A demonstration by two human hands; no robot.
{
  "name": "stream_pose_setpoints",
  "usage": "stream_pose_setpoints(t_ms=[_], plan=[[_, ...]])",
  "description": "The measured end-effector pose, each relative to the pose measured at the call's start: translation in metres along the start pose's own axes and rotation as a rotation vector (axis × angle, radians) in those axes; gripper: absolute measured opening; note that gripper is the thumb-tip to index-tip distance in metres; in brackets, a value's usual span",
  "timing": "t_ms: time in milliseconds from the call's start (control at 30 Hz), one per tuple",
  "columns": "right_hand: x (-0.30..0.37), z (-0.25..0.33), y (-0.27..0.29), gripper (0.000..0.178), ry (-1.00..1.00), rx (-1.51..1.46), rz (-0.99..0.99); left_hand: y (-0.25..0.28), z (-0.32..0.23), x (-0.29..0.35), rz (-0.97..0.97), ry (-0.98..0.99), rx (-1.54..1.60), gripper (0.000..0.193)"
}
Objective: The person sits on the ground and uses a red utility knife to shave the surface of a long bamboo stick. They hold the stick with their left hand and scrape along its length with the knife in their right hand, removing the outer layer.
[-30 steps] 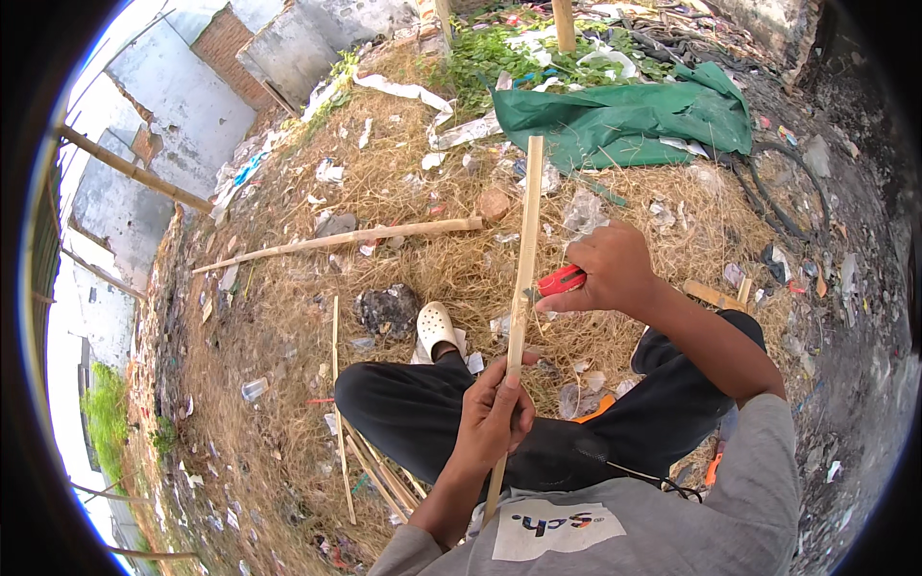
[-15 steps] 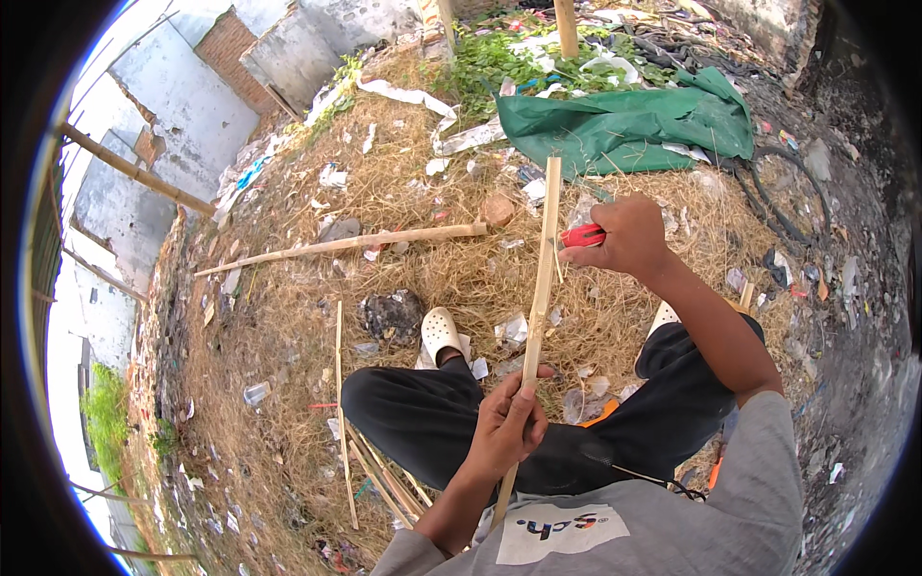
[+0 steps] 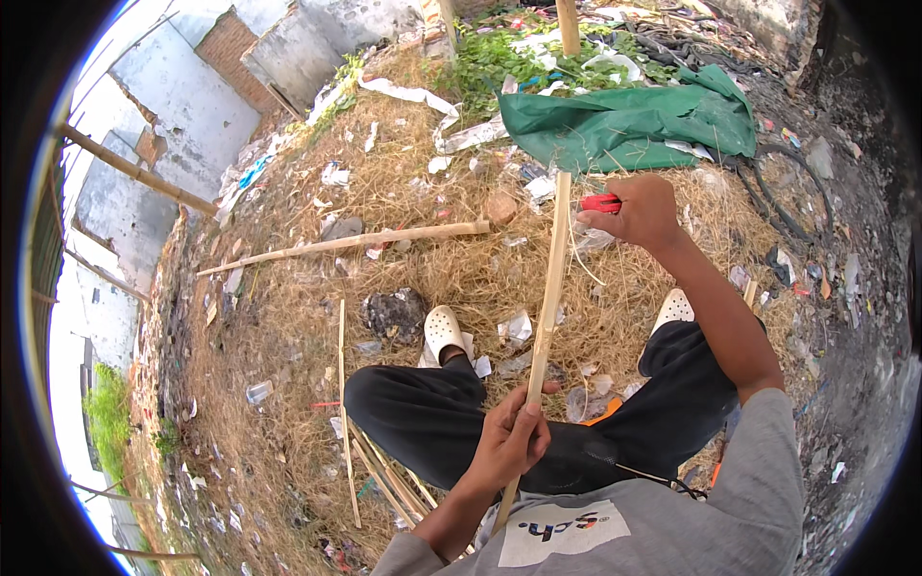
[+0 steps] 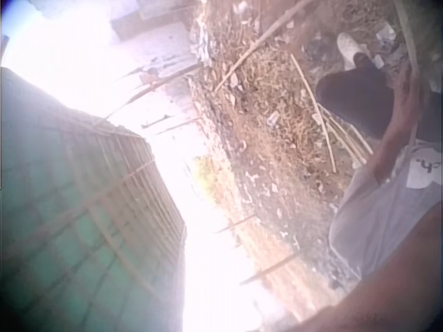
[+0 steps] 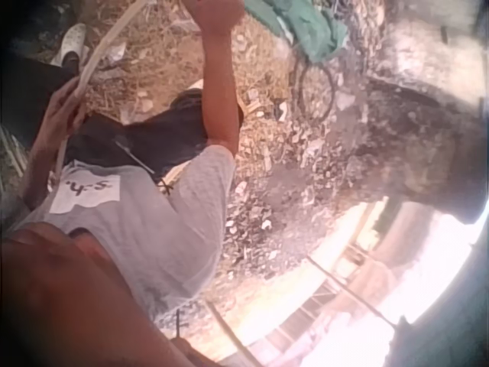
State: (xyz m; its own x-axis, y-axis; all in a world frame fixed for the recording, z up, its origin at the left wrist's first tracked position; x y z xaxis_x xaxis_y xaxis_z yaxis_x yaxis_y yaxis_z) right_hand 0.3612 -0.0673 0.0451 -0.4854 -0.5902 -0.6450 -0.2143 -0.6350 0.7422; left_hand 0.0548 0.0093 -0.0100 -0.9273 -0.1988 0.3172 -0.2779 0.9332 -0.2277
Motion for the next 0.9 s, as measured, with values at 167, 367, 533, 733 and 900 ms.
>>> stream_pose_setpoints(t_ms=[167, 367, 533, 733, 900], plan=[[-0.004, -0.048, -0.021, 0.079, -0.359, 0.203, -0.040, -0.011, 0.020, 0.016, 0.156, 0.195, 0.037, 0.038], [0.006, -0.149, 0.023, 0.085, -0.707, 0.013, 0.080, 0.014, 0.034, 0.039, -0.052, 0.151, 0.137, 0.037], [0.021, -0.052, 0.011, 0.078, -0.455, -0.156, 0.242, 0.020, 0.014, 0.028, -0.088, 0.092, 0.084, 0.037], [0.050, 0.075, 0.012, 0.068, 0.090, -0.302, 0.283, 0.018, 0.001, 0.020, -0.105, 0.013, 0.023, 0.038], [0.052, 0.099, 0.013, 0.068, 0.199, -0.303, 0.270, 0.013, -0.003, 0.014, -0.073, 0.005, 0.095, 0.035]])
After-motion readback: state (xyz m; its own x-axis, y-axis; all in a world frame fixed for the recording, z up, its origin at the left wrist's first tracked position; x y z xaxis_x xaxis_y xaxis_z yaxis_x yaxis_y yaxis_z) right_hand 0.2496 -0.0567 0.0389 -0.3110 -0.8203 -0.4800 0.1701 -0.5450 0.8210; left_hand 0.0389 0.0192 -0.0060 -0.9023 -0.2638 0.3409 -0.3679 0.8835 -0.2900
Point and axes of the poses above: each hand's wrist, its own x-axis away from the middle knuckle, its own y-axis out of the back of the hand, z = x × y, the point moved 6 cm from there along -x, towards the middle knuckle, and after that the axes turned 1 degree about -z, right-handed, at the moved point
